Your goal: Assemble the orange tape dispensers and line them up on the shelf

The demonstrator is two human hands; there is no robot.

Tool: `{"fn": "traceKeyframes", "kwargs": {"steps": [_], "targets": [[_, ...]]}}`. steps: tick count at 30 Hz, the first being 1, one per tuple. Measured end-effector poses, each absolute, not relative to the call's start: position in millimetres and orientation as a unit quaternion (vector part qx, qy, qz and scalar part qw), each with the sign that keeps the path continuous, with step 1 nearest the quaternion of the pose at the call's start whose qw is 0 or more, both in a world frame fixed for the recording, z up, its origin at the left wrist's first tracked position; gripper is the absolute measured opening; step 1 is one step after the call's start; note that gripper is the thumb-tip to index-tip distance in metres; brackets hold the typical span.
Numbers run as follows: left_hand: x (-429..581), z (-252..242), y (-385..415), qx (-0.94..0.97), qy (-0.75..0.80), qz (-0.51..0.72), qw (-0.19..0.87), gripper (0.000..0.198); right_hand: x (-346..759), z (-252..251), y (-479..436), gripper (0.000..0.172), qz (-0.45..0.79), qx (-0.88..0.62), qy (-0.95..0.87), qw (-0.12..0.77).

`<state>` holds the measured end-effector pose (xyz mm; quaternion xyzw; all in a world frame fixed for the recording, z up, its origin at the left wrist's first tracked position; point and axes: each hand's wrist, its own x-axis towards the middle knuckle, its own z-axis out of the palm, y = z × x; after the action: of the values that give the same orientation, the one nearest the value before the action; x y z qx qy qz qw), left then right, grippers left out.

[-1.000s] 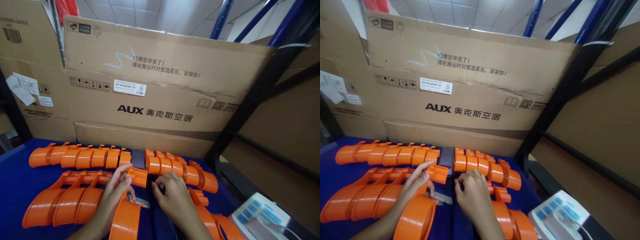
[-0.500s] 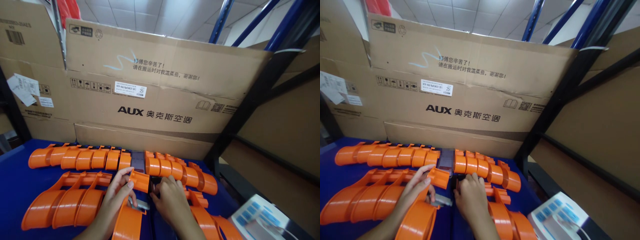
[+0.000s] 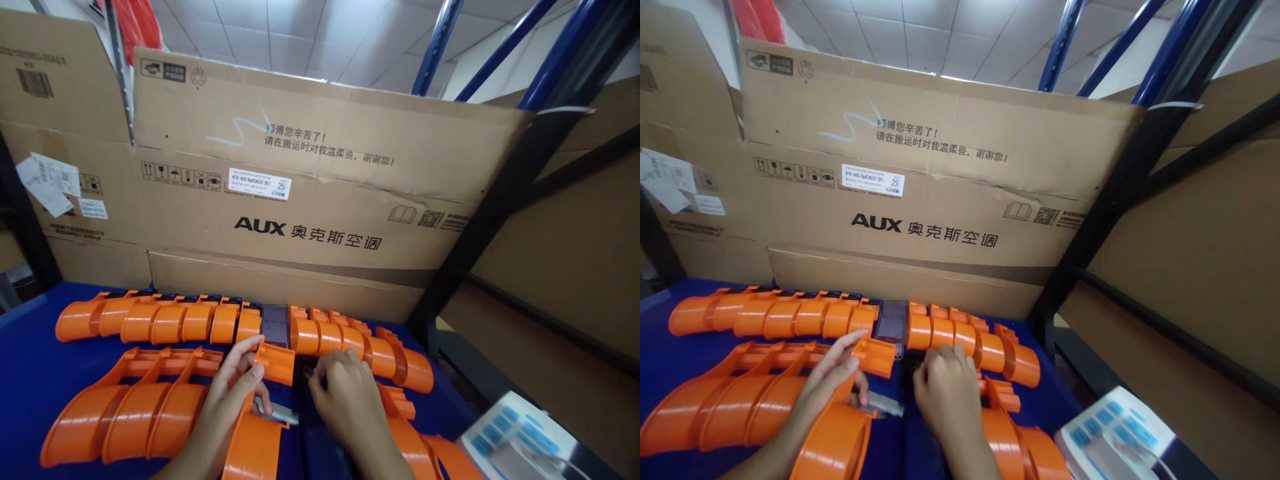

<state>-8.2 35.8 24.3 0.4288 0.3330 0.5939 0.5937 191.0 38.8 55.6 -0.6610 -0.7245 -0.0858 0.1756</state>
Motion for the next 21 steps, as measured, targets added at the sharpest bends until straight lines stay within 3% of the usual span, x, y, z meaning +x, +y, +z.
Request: {"fn": "traceKeyframes", "kwargs": {"steps": [4, 9, 12, 21], "targets": [[-9.6, 21.8, 39.4, 0.436, 0.320, 0.592, 0.598, 0.058, 200.3, 62.8, 38.9, 0.018, -0.042, -0.652, -0.710, 0.263], [-12.2, 22.9, 40.9, 0.440, 0.324, 0.580, 0.604, 0.064, 197.2, 65.3, 32.0, 0.021, 0.241, -0.526, -0.656, 0.486], [-12.4, 24.0, 40.2, 0.441, 0.329, 0.573, 0.606, 0.067, 190.4, 69.6, 28.5, 0.022, 0.310, -0.488, -0.628, 0.521], [-7.6, 28.2, 31.9, 0.438, 0.336, 0.569, 0.609, 0.058, 172.5, 74.4, 21.8, 0.027, 0.330, -0.464, -0.603, 0.559]]}}
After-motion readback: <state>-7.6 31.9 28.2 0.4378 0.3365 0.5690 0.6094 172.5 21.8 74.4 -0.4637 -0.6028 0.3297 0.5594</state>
